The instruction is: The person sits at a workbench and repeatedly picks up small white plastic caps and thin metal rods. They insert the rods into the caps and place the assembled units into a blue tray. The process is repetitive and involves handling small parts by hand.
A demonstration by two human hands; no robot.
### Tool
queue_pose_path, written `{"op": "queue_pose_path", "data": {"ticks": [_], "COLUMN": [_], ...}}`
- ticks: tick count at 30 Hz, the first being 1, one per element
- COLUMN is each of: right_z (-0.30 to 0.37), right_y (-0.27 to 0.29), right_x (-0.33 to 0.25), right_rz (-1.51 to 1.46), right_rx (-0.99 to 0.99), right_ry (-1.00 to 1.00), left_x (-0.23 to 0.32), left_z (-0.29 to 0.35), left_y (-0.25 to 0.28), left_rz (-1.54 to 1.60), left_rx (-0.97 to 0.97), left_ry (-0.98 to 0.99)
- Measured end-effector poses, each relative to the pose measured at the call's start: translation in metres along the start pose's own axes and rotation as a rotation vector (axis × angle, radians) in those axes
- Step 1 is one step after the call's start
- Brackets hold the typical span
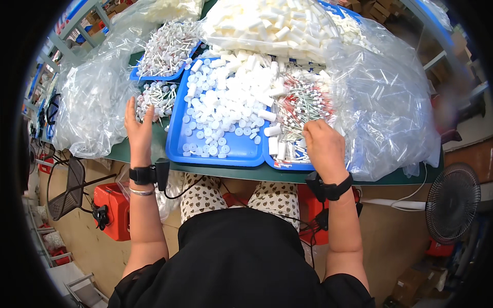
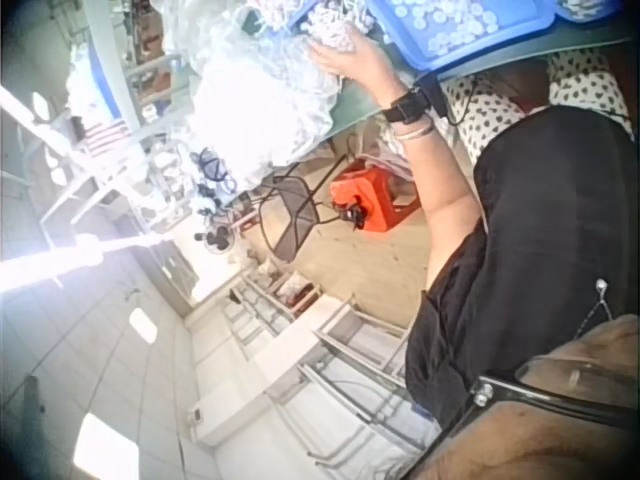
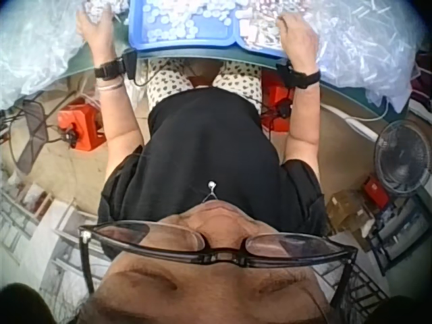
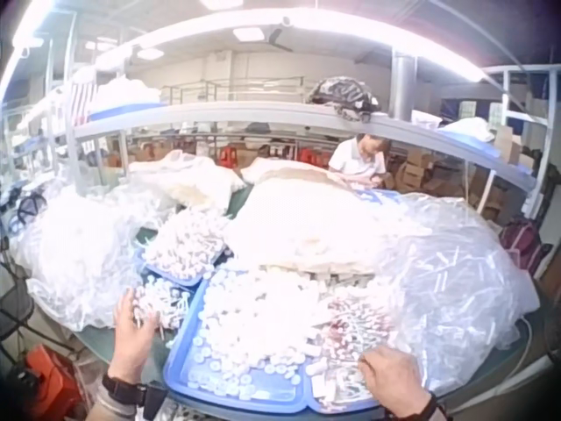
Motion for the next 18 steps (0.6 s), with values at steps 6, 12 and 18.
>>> {"op": "queue_pose_path", "data": {"ticks": [6, 12, 18], "right_z": [0.004, 0.003, 0.006], "right_y": [-0.023, -0.006, 0.008], "right_x": [-0.004, -0.004, 0.024], "right_rz": [0.235, 0.097, -0.352], "right_rx": [-0.021, 0.06, 0.118], "right_ry": [0.176, 0.114, -0.257], "left_x": [0.111, 0.135, 0.139], "left_z": [0.071, 0.117, 0.119], "left_y": [-0.027, -0.056, -0.068], "left_rz": [0.299, 0.307, 0.215], "left_rx": [-0.521, -0.889, -1.017], "left_ry": [-0.247, -0.315, -0.409]}}
Point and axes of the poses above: each hand's wrist, its own z-axis away from the middle knuckle, its own y-axis out of the back of the hand, x = y × z, the point moved 7 cm from there along -z, towards the middle knuckle, and after that the axes turned 1 degree about -y, right-handed, at the moved point
